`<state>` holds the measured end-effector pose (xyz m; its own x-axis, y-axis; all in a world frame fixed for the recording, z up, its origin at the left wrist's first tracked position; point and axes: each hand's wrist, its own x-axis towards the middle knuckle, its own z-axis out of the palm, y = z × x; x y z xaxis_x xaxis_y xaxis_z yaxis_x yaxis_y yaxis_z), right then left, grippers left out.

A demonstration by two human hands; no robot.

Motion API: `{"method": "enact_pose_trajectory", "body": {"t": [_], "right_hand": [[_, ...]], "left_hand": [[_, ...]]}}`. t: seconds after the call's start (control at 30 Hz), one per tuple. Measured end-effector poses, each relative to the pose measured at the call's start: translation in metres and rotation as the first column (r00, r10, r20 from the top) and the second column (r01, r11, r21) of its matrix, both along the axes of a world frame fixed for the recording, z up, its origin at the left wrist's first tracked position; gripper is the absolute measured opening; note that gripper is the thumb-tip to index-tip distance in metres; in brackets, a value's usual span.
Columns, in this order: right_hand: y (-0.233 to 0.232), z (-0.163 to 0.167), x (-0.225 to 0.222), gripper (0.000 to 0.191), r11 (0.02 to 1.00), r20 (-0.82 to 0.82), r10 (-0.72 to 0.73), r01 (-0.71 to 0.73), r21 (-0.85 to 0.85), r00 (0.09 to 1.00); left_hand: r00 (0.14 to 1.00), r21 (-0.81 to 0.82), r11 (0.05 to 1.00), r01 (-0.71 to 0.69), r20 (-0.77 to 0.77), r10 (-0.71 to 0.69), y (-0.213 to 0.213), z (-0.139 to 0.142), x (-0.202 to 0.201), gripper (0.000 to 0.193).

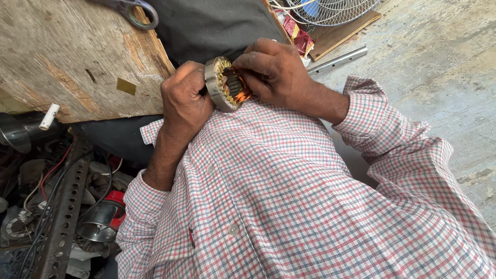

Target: The person holds a fan motor stator and wraps copper wire around its core. They use scissors to cut a small piece of tape and apply it to the winding. The person continues to adjust and secure the wire on the stator throughout the clip.

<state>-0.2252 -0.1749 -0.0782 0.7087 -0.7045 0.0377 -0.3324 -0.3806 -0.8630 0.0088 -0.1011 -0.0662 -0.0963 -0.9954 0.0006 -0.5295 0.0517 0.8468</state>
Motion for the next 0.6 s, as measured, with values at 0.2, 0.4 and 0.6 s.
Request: {"method": "enact_pose_trajectory", "body": {"t": [0.2,0.4,0.6], "right_hand": [[-0.005,0.012,0.002,0.028,0.993,-0.044,0.083,-0.086,-0.082,0.996],[-0.002,0.024,0.004,0.027,0.999,-0.114,0.041,-0.044,-0.028,0.993],[-0.002,0.019,0.008,0.025,1.0,-0.087,-0.012,0.012,-0.002,0.996]], "left_hand": [[0.995,-0.007,1.0,0.022,0.097,-0.021,0.001,0.001,-0.002,0.024],[0.998,-0.004,1.0,0.009,0.064,-0.009,-0.005,0.008,-0.001,0.021],[0.996,0.018,1.0,0.0,0.084,-0.002,-0.007,0.014,-0.002,0.025]]}}
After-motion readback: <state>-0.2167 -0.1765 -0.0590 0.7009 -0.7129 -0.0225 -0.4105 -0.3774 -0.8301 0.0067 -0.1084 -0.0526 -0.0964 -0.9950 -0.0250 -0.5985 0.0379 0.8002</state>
